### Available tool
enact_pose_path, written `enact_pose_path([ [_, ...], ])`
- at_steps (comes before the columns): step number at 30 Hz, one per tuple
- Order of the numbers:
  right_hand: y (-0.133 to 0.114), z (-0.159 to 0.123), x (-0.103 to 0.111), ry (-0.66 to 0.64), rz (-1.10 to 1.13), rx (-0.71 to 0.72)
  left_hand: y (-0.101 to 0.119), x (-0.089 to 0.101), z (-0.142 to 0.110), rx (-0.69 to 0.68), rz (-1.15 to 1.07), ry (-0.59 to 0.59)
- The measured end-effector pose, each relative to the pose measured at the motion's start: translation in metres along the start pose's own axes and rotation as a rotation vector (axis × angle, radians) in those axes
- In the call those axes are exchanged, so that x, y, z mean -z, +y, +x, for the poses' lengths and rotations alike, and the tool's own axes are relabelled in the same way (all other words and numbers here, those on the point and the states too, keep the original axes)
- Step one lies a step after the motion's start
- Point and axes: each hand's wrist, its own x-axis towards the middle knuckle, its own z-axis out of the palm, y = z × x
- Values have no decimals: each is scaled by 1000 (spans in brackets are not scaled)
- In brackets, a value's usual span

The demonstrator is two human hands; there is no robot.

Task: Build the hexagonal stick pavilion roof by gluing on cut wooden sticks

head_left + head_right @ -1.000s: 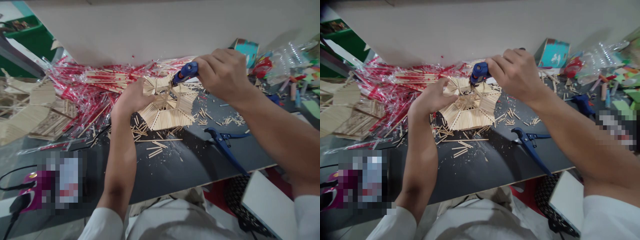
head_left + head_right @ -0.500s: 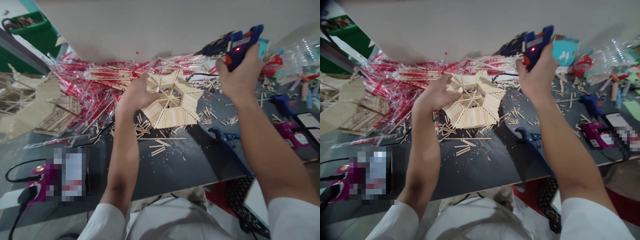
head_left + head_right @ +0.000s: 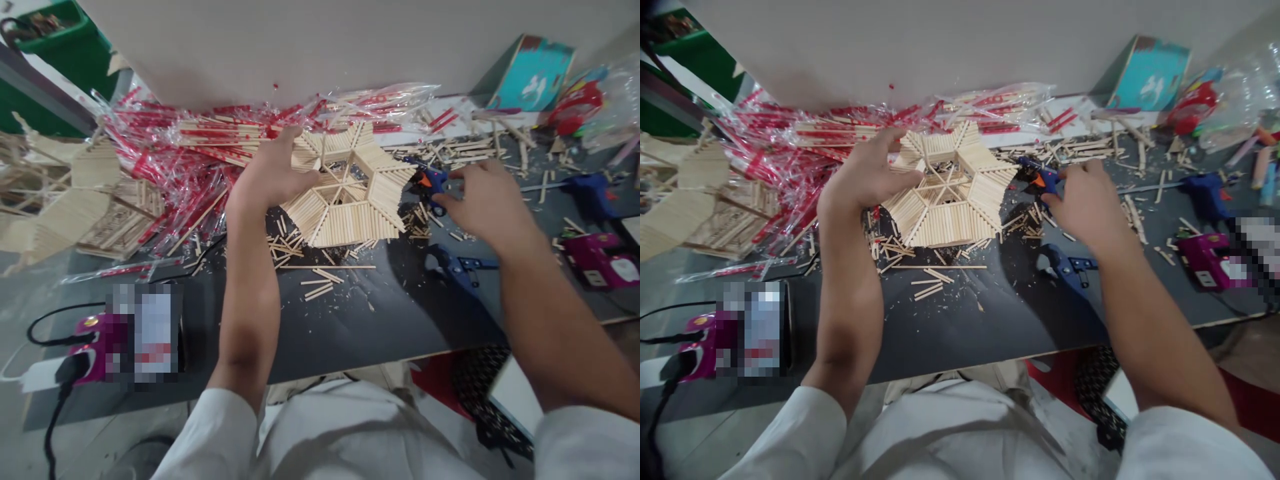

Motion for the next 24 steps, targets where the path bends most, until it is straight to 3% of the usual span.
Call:
enact_pose_path([
  [1,-14,-19,6,75,109,12,-1,0,0,-1,-2,2],
  [2,-30,-40,12,53,248,57,-1,0,0,-1,-2,3],
  [5,-85,-96,12,-310,649,228,-3,-1,2,9,1,12],
  [9,-139,-128,-18,-449,684,310,-2,-1,2,11,-6,28],
  [14,-156,-122,-40,-484,520,308,-4,1,-1,-8,-64,35],
  [20,-159,-120,-39,-445,431,317,-10,1,-1,-40,-71,56],
  [24,-165,-116,-34,-494,358,332,-8,2,-2,-26,-54,49],
])
